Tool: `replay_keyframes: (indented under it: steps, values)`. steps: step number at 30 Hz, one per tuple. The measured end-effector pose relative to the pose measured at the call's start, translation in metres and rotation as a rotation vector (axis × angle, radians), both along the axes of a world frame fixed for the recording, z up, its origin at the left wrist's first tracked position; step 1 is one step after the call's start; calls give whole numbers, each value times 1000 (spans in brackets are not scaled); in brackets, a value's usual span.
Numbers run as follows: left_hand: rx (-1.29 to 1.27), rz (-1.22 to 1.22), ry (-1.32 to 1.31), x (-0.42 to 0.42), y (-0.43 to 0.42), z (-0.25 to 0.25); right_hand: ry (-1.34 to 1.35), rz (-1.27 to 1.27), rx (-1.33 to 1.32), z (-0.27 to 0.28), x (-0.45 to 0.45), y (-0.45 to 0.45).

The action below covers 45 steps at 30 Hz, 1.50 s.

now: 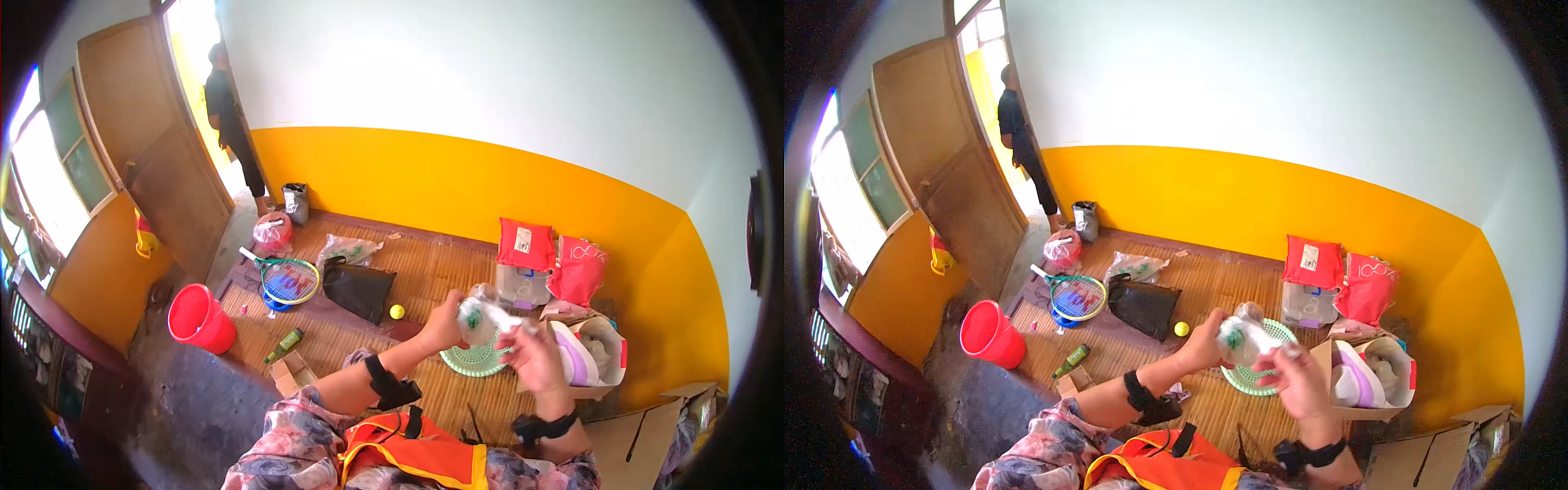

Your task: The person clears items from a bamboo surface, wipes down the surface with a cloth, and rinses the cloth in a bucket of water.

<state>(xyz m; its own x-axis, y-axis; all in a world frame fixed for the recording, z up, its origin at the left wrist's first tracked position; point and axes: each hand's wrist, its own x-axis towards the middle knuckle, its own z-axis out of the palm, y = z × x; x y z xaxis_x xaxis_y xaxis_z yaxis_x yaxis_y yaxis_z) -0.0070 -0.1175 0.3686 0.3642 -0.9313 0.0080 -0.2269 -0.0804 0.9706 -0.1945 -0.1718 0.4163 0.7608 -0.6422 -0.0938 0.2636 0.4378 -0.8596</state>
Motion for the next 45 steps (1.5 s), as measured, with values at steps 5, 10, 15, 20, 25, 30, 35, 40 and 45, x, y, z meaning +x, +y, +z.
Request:
replay_keyframes:
  steps: [5, 10, 15, 20, 25, 30, 35, 40, 45]
  values:
    - [-167, -173, 1192, 2, -19, -25, 70, 212, -19, -38, 17, 40]
    - [-223, -333, 1199, 7, -10, -2, -142, 383, 372, -75, 8, 39]
    - [-207, -358, 496, 15, 10, 40, 50, 440, -165, -32, 15, 47]
    - [-166, -257, -290, 30, 18, 24, 324, -64, -930, 22, -17, 21]
    - [-92, -255, 748, 6, 27, 21, -250, -185, 23, 24, -12, -3]
    - [-225, -189, -232, -14, 27, 18, -456, -117, 254, 1, 9, -6]
    - [-270, -121, 32, -16, 22, -3, -418, -71, 58, 0, 13, 17]
    - [-120, 135, 1031, -16, 21, 2, 77, -43, -701, -11, -2, 34]
    - [-155, 139, 572, -39, 20, -23, 375, -306, -979, -22, 15, 49]
